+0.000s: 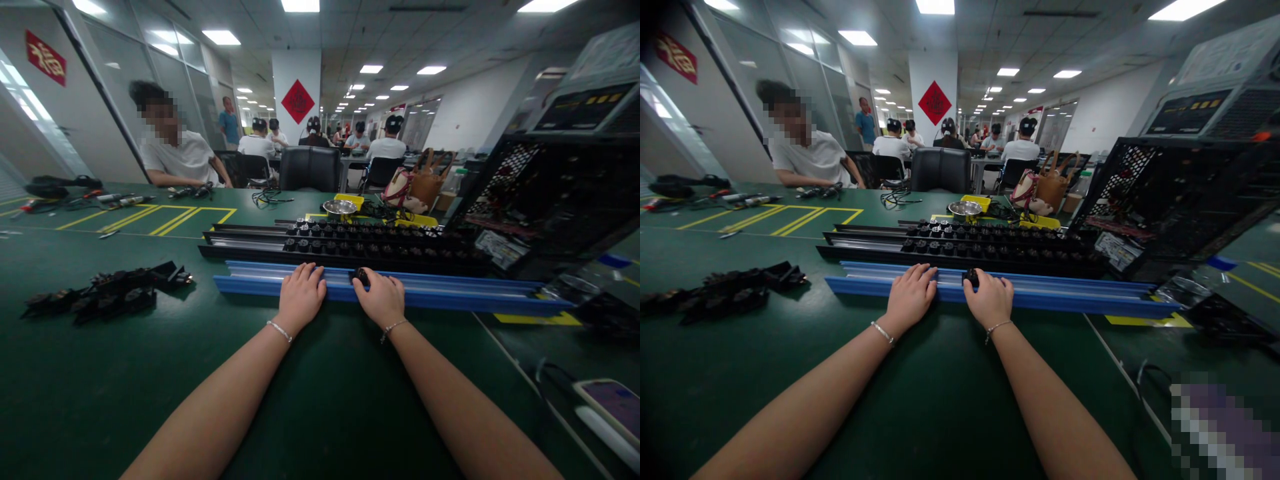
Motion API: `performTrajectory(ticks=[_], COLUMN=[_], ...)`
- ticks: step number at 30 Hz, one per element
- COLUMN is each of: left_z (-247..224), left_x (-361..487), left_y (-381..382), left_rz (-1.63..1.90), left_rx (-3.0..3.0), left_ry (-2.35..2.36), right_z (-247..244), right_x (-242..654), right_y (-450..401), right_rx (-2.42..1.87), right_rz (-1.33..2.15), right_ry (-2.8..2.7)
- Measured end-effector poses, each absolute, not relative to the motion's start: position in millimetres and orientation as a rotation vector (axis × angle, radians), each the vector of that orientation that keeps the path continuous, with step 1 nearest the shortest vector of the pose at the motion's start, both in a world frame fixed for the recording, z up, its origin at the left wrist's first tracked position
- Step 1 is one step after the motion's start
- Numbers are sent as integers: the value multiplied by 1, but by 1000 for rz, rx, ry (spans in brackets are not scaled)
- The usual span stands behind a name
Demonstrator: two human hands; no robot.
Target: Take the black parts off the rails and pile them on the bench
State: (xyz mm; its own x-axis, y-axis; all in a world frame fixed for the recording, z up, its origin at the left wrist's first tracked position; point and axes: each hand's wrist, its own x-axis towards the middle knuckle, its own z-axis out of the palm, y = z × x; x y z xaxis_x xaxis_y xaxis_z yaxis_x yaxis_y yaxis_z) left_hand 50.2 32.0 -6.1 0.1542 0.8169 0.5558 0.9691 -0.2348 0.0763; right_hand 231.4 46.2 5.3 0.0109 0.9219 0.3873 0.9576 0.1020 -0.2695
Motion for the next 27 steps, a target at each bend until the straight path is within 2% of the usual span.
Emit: performTrajectory(ticks=[15, 27], left_z=[-6, -7], left_x=[50, 49], left_y=[32, 32], left_rz=[-749, -793], left_rx=[-2141, -2141], left_ry=[-1724, -1707], right_z=[1, -10], right_x=[221, 206], right_y=[41, 35], right_rx=[-1789, -1584], right_rz=[-208, -240], right_ry=[-1963, -2007])
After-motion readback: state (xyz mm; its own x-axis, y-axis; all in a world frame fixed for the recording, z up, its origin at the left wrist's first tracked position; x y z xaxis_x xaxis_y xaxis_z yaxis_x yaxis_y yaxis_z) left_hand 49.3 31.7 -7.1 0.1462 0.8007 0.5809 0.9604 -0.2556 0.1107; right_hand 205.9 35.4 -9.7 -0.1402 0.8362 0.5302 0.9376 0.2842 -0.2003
